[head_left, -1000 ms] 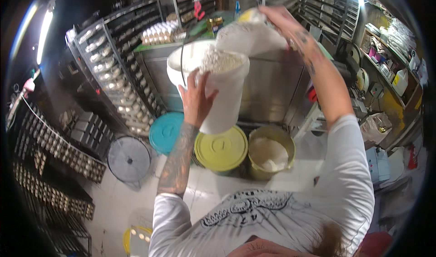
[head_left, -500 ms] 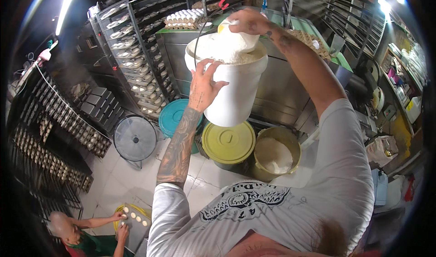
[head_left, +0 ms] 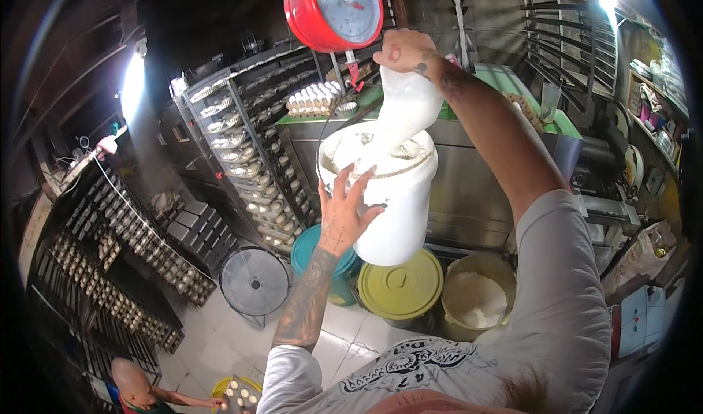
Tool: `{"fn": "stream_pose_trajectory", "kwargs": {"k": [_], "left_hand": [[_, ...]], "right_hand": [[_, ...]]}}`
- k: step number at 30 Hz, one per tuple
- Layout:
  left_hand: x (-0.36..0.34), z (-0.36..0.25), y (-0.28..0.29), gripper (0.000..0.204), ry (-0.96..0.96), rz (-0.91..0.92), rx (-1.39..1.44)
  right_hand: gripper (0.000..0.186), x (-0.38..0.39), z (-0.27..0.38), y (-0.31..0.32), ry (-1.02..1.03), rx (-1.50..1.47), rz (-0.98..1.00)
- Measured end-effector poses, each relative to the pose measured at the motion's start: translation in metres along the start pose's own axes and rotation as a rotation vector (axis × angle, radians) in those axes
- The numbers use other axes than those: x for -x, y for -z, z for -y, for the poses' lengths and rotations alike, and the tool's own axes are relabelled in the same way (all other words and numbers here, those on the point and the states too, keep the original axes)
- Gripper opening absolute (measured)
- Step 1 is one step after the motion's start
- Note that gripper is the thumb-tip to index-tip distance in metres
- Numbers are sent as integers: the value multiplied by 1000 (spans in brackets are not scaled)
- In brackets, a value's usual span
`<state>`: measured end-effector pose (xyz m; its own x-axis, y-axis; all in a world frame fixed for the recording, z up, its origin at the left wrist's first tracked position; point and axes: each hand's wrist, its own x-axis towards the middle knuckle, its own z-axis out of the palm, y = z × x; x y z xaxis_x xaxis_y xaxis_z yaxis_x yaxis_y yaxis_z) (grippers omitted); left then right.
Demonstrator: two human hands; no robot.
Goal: The person scoops flour and other ingredients from large containers into a bucket, uses a scale to weigh the contents, and mixes dough by hand in a large bin.
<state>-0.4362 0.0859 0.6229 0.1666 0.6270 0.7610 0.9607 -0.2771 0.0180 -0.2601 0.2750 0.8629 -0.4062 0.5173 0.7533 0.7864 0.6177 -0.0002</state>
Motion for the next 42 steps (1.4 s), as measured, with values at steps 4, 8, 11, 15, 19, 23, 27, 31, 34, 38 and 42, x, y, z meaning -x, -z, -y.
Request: {"fn": "stream_pose_trajectory", "kwargs": {"k": [4,8,11,15,19,23,27,31,34,38,42], "left_hand": [[0,-14,-3,78,41,38,-10],[4,-19,-7,77,110,40,-3],[7,-21,-11,75,116,20,21],[8,-11,-18,74,101,-22,32],[1,-11,-12,63,100,-72,145],[0,-8,-17,62,128,-71,194],[3,-7,-17,62,109,-80,158],[4,-17,-9,73,78,-74,44],[5,-20,-7,78,86,-56,62],[5,-17,-6,80,106,-58,49],[5,-11,-8,80,112,-66,70]], "right_hand": [[39,-6,5,13,1,-35,19],[42,-8,11,17,-52,-18,95],[40,-3,3,-2,-8,-56,-41],[36,-5,-10,-13,141,-104,25],[35,0,-8,-17,99,80,138],[47,17,-4,-34,-25,-4,70],[42,27,9,-30,-93,-112,45],[35,18,17,3,-21,-61,-15],[36,1,20,19,-7,-19,29],[37,-8,27,28,-6,-35,64],[45,-9,26,28,3,-13,142]]}}
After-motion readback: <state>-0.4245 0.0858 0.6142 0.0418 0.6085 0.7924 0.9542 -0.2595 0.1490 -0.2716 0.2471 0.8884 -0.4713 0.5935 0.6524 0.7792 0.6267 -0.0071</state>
